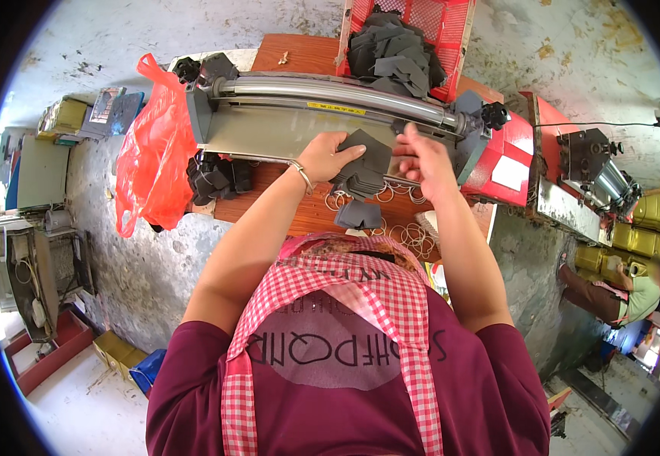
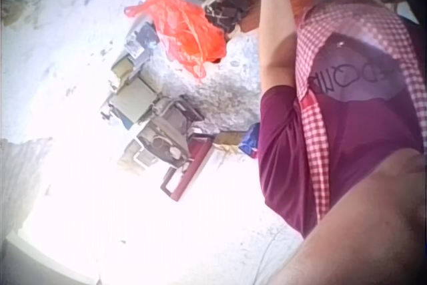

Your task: Applying adhesive or coating to small grey shoe component pieces using a roller machine.

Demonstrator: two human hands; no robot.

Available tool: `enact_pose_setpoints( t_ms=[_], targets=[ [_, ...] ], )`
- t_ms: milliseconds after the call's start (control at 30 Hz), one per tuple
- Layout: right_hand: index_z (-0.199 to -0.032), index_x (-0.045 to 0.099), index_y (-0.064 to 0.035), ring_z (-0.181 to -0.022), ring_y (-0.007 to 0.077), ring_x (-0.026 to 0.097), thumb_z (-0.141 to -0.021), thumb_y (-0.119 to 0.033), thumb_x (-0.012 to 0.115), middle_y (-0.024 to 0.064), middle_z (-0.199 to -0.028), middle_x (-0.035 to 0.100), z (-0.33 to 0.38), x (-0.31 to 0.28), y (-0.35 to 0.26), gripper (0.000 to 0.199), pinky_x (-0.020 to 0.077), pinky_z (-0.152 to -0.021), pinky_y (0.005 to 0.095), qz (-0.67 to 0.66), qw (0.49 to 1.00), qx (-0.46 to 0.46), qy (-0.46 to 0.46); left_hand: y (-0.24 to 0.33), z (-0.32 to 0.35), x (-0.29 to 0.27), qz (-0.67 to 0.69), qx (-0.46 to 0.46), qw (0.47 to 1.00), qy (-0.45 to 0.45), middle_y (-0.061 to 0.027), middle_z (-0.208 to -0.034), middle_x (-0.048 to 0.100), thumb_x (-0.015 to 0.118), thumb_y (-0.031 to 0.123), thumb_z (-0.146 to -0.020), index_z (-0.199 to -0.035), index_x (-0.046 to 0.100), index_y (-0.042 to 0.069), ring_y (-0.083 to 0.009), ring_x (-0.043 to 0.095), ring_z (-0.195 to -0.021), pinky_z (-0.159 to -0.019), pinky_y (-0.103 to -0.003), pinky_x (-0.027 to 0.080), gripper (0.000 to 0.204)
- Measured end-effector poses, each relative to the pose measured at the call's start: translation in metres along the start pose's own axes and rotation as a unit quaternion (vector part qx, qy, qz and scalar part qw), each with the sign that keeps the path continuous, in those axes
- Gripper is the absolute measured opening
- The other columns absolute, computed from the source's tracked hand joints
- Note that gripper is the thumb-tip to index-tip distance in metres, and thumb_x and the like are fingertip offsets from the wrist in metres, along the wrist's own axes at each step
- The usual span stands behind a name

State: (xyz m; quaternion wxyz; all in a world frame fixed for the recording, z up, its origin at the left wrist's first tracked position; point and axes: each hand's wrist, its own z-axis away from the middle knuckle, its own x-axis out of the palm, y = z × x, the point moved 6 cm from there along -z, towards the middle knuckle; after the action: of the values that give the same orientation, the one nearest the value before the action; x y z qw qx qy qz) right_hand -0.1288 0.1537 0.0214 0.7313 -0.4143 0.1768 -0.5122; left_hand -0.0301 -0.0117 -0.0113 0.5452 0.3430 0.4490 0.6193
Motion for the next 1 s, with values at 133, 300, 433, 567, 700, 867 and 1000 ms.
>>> enact_pose_setpoints(
  t_ms=[133, 300, 433, 567, 700, 867, 1000],
  targets=[
    [-0.087, 0.059, 0.0005, -0.049, 0.0081, 0.051, -0.085, -0.017, 0.066, 0.0094, -0.069, 0.061, -0.017, -0.007, 0.023, 0.019, 0.0324, -0.036, 0.0198, 0.114, 0.986, 0.028, -0.116, 0.019, 0.009, 0.013, 0.089, -0.041, 0.994, -0.055, -0.0101, -0.086, 0.066, 0.062, 0.014, -0.088, -0.109, 0.056, -0.005, -0.0109, 0.063, -0.076, -0.064, -0.024, 0.052, 0.029],
    [-0.087, 0.061, -0.0021, -0.052, 0.0073, 0.049, -0.085, -0.021, 0.067, 0.0065, -0.071, 0.060, -0.022, -0.017, 0.014, 0.020, 0.0298, -0.040, 0.0173, -0.120, 0.991, 0.005, 0.057, 0.009, 0.007, 0.005, 0.066, -0.025, 0.996, -0.062, -0.0094, -0.083, 0.065, 0.061, 0.012, -0.089, -0.110, 0.054, -0.004, -0.0115, 0.064, -0.074, -0.063, -0.025, 0.052, 0.028],
    [-0.088, 0.062, -0.0019, -0.052, 0.0051, 0.048, -0.085, -0.023, 0.067, 0.0032, -0.071, 0.060, -0.006, 0.006, 0.012, 0.021, 0.0304, -0.041, 0.0173, 0.129, 0.987, -0.037, -0.089, 0.005, -0.001, 0.004, -0.019, -0.009, 0.999, -0.038, -0.0083, -0.083, 0.065, 0.061, 0.012, -0.089, -0.110, 0.055, -0.004, -0.0105, 0.063, -0.073, -0.062, -0.025, 0.052, 0.027],
    [-0.080, 0.062, -0.0034, -0.047, 0.0043, 0.046, -0.082, -0.019, 0.068, 0.0010, -0.065, 0.057, -0.017, 0.002, 0.015, 0.017, 0.0287, -0.040, 0.0180, 0.136, 0.981, -0.039, -0.136, 0.015, 0.003, 0.006, 0.006, 0.007, 1.000, -0.012, -0.0071, -0.085, 0.065, 0.061, 0.012, -0.088, -0.110, 0.056, -0.003, -0.0092, 0.061, -0.072, -0.062, -0.024, 0.050, 0.027],
    [-0.076, 0.061, -0.0042, -0.044, 0.0051, 0.046, -0.081, -0.014, 0.069, 0.0017, -0.064, 0.057, -0.026, -0.011, 0.014, 0.013, 0.0276, -0.038, 0.0183, 0.040, 0.998, -0.001, -0.057, 0.008, 0.003, 0.004, 0.068, 0.002, 0.996, -0.058, -0.0066, -0.089, 0.065, 0.062, 0.013, -0.088, -0.109, 0.056, -0.004, -0.0085, 0.061, -0.074, -0.064, -0.023, 0.049, 0.028],
    [-0.078, 0.061, -0.0039, -0.046, 0.0094, 0.052, -0.082, -0.014, 0.067, 0.0053, -0.065, 0.060, -0.029, -0.020, 0.016, 0.013, 0.0347, -0.038, 0.0205, 0.013, 1.000, -0.007, -0.020, 0.006, 0.004, 0.004, 0.026, -0.038, 0.998, -0.053, -0.0060, -0.089, 0.065, 0.062, 0.014, -0.088, -0.108, 0.056, -0.004, -0.0079, 0.060, -0.072, -0.062, -0.023, 0.049, 0.028],
    [-0.083, 0.062, -0.0020, -0.048, 0.0080, 0.050, -0.083, -0.020, 0.068, 0.0051, -0.064, 0.059, -0.011, -0.012, 0.004, 0.019, 0.0331, -0.040, 0.0184, -0.043, 0.998, -0.033, 0.038, 0.013, 0.008, 0.003, 0.037, -0.049, 0.997, -0.041, -0.0046, -0.086, 0.064, 0.062, 0.016, -0.088, -0.106, 0.057, -0.003, -0.0073, 0.059, -0.071, -0.060, -0.023, 0.048, 0.026]
  ],
)
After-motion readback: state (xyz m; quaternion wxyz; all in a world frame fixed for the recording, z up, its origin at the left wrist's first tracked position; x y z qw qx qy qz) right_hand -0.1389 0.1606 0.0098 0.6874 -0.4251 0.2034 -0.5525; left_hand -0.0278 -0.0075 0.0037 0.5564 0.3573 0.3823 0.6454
